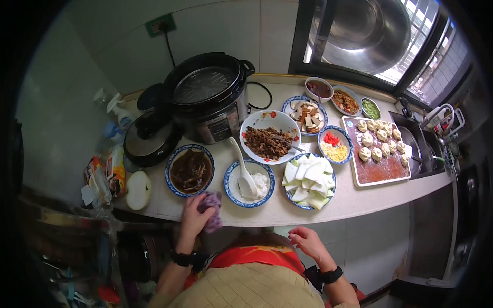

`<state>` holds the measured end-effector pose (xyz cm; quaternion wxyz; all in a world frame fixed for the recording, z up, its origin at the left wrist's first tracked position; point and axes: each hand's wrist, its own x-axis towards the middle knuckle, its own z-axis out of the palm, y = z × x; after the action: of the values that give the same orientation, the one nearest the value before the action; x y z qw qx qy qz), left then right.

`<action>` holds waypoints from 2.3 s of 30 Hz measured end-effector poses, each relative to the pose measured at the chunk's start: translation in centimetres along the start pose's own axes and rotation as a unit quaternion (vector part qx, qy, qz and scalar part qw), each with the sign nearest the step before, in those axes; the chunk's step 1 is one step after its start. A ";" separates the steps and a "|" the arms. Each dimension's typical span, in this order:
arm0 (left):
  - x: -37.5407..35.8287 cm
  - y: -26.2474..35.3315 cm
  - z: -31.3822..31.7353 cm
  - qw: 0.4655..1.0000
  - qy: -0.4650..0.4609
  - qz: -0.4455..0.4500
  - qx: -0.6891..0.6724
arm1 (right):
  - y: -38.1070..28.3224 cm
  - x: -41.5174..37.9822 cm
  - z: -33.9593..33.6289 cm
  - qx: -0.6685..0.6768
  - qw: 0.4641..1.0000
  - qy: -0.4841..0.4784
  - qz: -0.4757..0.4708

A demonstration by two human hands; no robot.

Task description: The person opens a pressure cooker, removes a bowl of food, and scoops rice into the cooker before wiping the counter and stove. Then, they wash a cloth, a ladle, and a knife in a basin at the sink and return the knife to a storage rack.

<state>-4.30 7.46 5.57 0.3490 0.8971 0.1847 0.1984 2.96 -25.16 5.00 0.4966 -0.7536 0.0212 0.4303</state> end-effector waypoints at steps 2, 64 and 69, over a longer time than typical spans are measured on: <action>2.0 2.1 0.5 0.978 0.079 0.087 0.172 | -0.3 -0.2 0.1 -0.017 1.000 -0.007 -0.015; 28.3 7.7 -8.0 0.912 0.089 -0.215 -0.339 | -36.0 5.0 -4.0 -0.276 0.733 0.292 -0.549; 31.3 4.6 -5.4 0.942 0.027 -0.252 -0.219 | -35.4 8.0 -2.9 -0.320 0.735 0.288 -0.524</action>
<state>20.69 21.96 19.53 0.5707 0.7168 0.3657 0.1636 26.06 -6.25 25.91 0.3434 -0.8474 -0.3744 -0.1543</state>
